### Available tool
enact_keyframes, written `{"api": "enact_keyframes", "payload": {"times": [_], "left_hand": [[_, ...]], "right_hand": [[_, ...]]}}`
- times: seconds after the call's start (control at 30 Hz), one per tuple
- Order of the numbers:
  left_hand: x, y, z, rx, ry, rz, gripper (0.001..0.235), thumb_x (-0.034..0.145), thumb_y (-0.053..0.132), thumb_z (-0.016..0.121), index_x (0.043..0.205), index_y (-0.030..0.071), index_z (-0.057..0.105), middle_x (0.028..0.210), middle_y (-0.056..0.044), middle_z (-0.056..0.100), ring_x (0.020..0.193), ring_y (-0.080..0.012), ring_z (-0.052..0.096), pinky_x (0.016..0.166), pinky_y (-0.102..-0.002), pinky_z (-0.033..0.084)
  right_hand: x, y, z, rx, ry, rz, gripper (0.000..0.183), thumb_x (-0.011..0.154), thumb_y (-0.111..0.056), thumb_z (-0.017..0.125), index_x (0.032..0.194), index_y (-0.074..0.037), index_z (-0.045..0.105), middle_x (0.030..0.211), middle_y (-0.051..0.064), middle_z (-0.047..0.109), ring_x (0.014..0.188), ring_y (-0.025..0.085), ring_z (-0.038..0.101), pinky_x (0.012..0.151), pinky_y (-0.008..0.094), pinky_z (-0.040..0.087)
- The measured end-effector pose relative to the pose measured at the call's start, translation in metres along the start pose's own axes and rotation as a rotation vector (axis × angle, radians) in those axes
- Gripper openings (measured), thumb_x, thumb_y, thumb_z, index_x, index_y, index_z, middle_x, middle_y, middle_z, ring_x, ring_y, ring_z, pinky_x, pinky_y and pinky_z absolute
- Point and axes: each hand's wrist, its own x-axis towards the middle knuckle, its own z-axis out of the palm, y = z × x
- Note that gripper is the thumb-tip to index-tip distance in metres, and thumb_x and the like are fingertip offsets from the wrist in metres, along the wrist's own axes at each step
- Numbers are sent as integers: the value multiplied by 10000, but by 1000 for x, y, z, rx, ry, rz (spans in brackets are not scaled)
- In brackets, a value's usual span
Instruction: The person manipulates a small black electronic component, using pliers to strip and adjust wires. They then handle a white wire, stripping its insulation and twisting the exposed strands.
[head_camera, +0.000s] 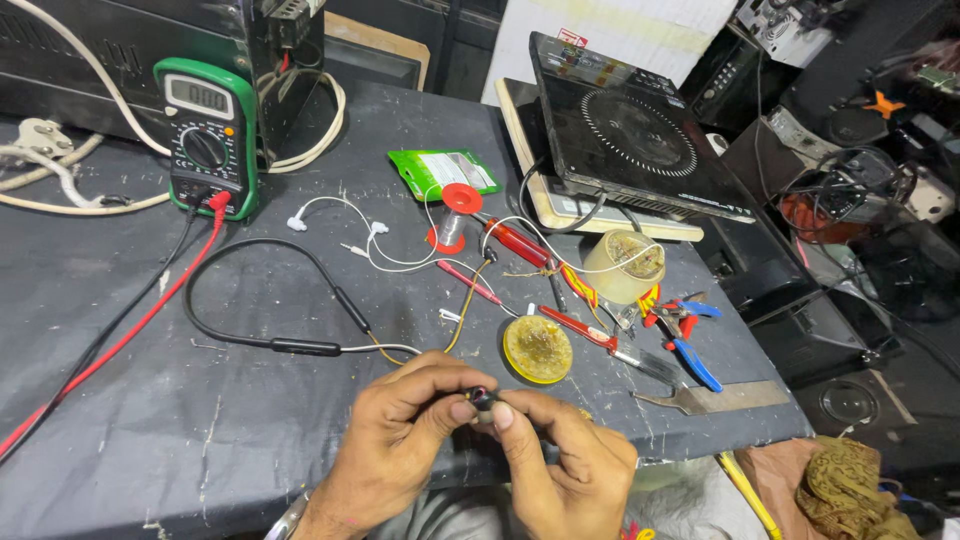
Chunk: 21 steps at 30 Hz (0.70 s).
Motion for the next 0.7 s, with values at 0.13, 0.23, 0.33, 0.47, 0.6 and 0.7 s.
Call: {"api": "enact_keyframes", "payload": {"times": [0.13, 0.23, 0.33, 0.47, 0.6, 0.7], "left_hand": [[3, 8, 9, 4, -50, 118, 220, 1003, 23, 619, 1200, -10, 711, 1088, -73, 681, 988, -156, 676, 869, -269, 557], [-3, 10, 3, 9, -44, 125, 216, 1046, 95, 643, 1229, 4, 712, 1109, -58, 672, 1044, -150, 670, 929, -261, 543], [-6, 2, 4, -33, -35, 115, 251, 1044, 135, 685, 1266, 23, 718, 1126, -53, 661, 1066, -139, 655, 961, -259, 533], [-6, 6, 4, -101, -31, 62, 280, 1032, 174, 699, 1266, 22, 712, 1132, -35, 654, 1025, -124, 662, 925, -259, 544], [-4, 13, 2, -152, -39, 44, 289, 1056, 204, 666, 1246, -9, 709, 1118, -36, 655, 990, -114, 664, 889, -252, 554], [-2, 4, 3, -234, -46, 13, 309, 1038, 217, 622, 1211, -26, 702, 1107, -46, 654, 942, -124, 699, 840, -262, 589]], "right_hand": [[-10, 30, 0, -87, 81, 42, 163, 872, -86, 754, 1002, 9, 779, 828, 109, 811, 746, 155, 800, 755, 271, 618], [1, 72, 2, -16, -135, 260, 248, 956, -156, 666, 1089, 21, 777, 861, 166, 815, 832, 227, 786, 855, 342, 603], [4, 120, -1, 205, -255, 434, 317, 964, -215, 608, 1136, 17, 741, 988, 164, 817, 931, 245, 803, 897, 387, 614], [12, 128, -1, 21, -268, 266, 310, 963, -208, 637, 1154, 13, 743, 1007, 175, 801, 966, 234, 778, 927, 382, 582], [-9, 64, 4, -208, -12, 21, 233, 920, -137, 744, 1105, 2, 764, 965, 160, 777, 886, 200, 768, 818, 313, 596], [2, 22, -4, -320, 26, -440, 196, 802, -40, 826, 983, -25, 752, 849, 132, 761, 724, 166, 763, 656, 268, 554]]}}
